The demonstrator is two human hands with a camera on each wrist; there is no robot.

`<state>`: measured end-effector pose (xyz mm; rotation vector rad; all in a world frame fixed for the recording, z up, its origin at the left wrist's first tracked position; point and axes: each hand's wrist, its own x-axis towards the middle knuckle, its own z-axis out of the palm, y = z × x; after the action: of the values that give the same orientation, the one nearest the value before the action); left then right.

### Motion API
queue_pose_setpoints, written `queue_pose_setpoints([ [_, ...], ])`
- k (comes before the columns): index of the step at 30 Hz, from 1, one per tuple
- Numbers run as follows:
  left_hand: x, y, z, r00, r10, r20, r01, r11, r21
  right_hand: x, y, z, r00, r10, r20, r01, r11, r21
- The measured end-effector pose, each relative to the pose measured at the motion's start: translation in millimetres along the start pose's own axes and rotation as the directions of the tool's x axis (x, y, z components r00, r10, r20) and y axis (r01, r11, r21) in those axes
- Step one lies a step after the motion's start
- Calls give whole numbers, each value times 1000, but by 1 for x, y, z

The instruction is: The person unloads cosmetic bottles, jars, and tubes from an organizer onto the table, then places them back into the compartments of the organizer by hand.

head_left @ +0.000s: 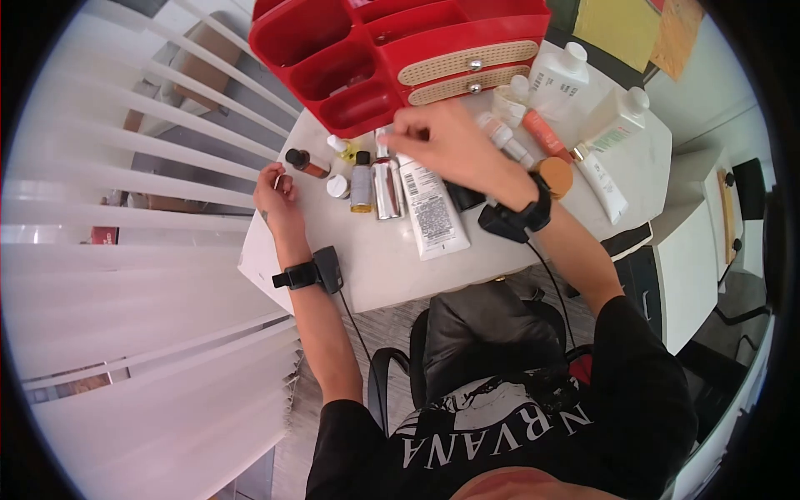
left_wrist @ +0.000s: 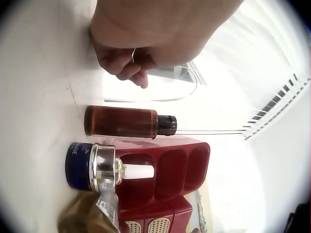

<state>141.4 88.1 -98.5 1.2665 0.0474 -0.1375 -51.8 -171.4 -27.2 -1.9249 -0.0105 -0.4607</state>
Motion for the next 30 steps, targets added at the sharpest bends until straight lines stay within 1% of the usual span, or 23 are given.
queue_pose_setpoints([
  [1, -1, 0, 2, 1000, -2, 9, 2, 1000, 8, -4, 1, 3, 999, -35, 6, 35, 999, -40],
  [3, -2, 0, 4, 999, 43, 8, -43, 999, 27, -8, 5, 6, 1000, -24, -6, 24, 999, -47],
  [5, -3, 0, 6, 999, 41, 4, -41, 999, 36, -8, 14, 8, 996, -66, -60, 53, 980, -192],
  [6, -4, 0, 6, 999, 44, 10, -44, 998, 41, -9, 16, 8, 994, -57, -89, 43, 988, -151],
  [8, -5, 0, 8, 999, 50, 18, -51, 998, 48, -9, 17, 7, 993, -56, -107, 40, 988, -149],
  [10, -6, 0, 8, 999, 34, -11, -33, 998, 56, -8, 16, 7, 991, -66, -118, 49, 988, -146],
  [12, -7, 0, 9, 999, 40, -7, -40, 998, 52, -8, 16, 5, 998, -40, -43, 39, 999, -33],
  [13, -7, -1, 8, 999, 35, -4, -34, 998, 47, -7, 18, 5, 998, -50, -45, 49, 998, -30],
  [15, -4, -1, 6, 999, 39, 6, -40, 998, 41, -6, 25, 8, 999, 31, 27, -34, 989, 143],
  [16, -5, -1, 6, 999, 41, 8, -42, 998, 43, -5, 26, 8, 999, 26, 26, -30, 989, 143],
  [18, -7, -2, 8, 999, 43, 9, -44, 998, 43, -5, 29, 7, 995, 78, 69, -93, 963, 253],
  [22, -8, -2, 8, 999, 49, 20, -50, 997, 59, -3, 27, 5, 994, 94, 60, -108, 941, 321],
  [24, -5, -3, 6, 999, 51, 17, -52, 997, 60, -3, 26, 5, 986, 136, 93, -162, 893, 420],
  [25, -4, -4, 7, 999, 49, 17, -50, 997, 59, -3, 24, 4, 986, 135, 101, -165, 892, 420],
  [27, -4, -5, 6, 999, 46, 5, -46, 997, 59, -5, 19, 1, 971, 180, 156, -234, 839, 492],
  [28, -3, -4, 7, 999, 42, 19, -43, 998, 55, -5, 19, 1, 970, 176, 167, -238, 824, 515],
  [30, -5, -4, 8, 999, 41, 36, -43, 998, 51, -5, 23, 1, 969, 183, 169, -244, 832, 498],
])
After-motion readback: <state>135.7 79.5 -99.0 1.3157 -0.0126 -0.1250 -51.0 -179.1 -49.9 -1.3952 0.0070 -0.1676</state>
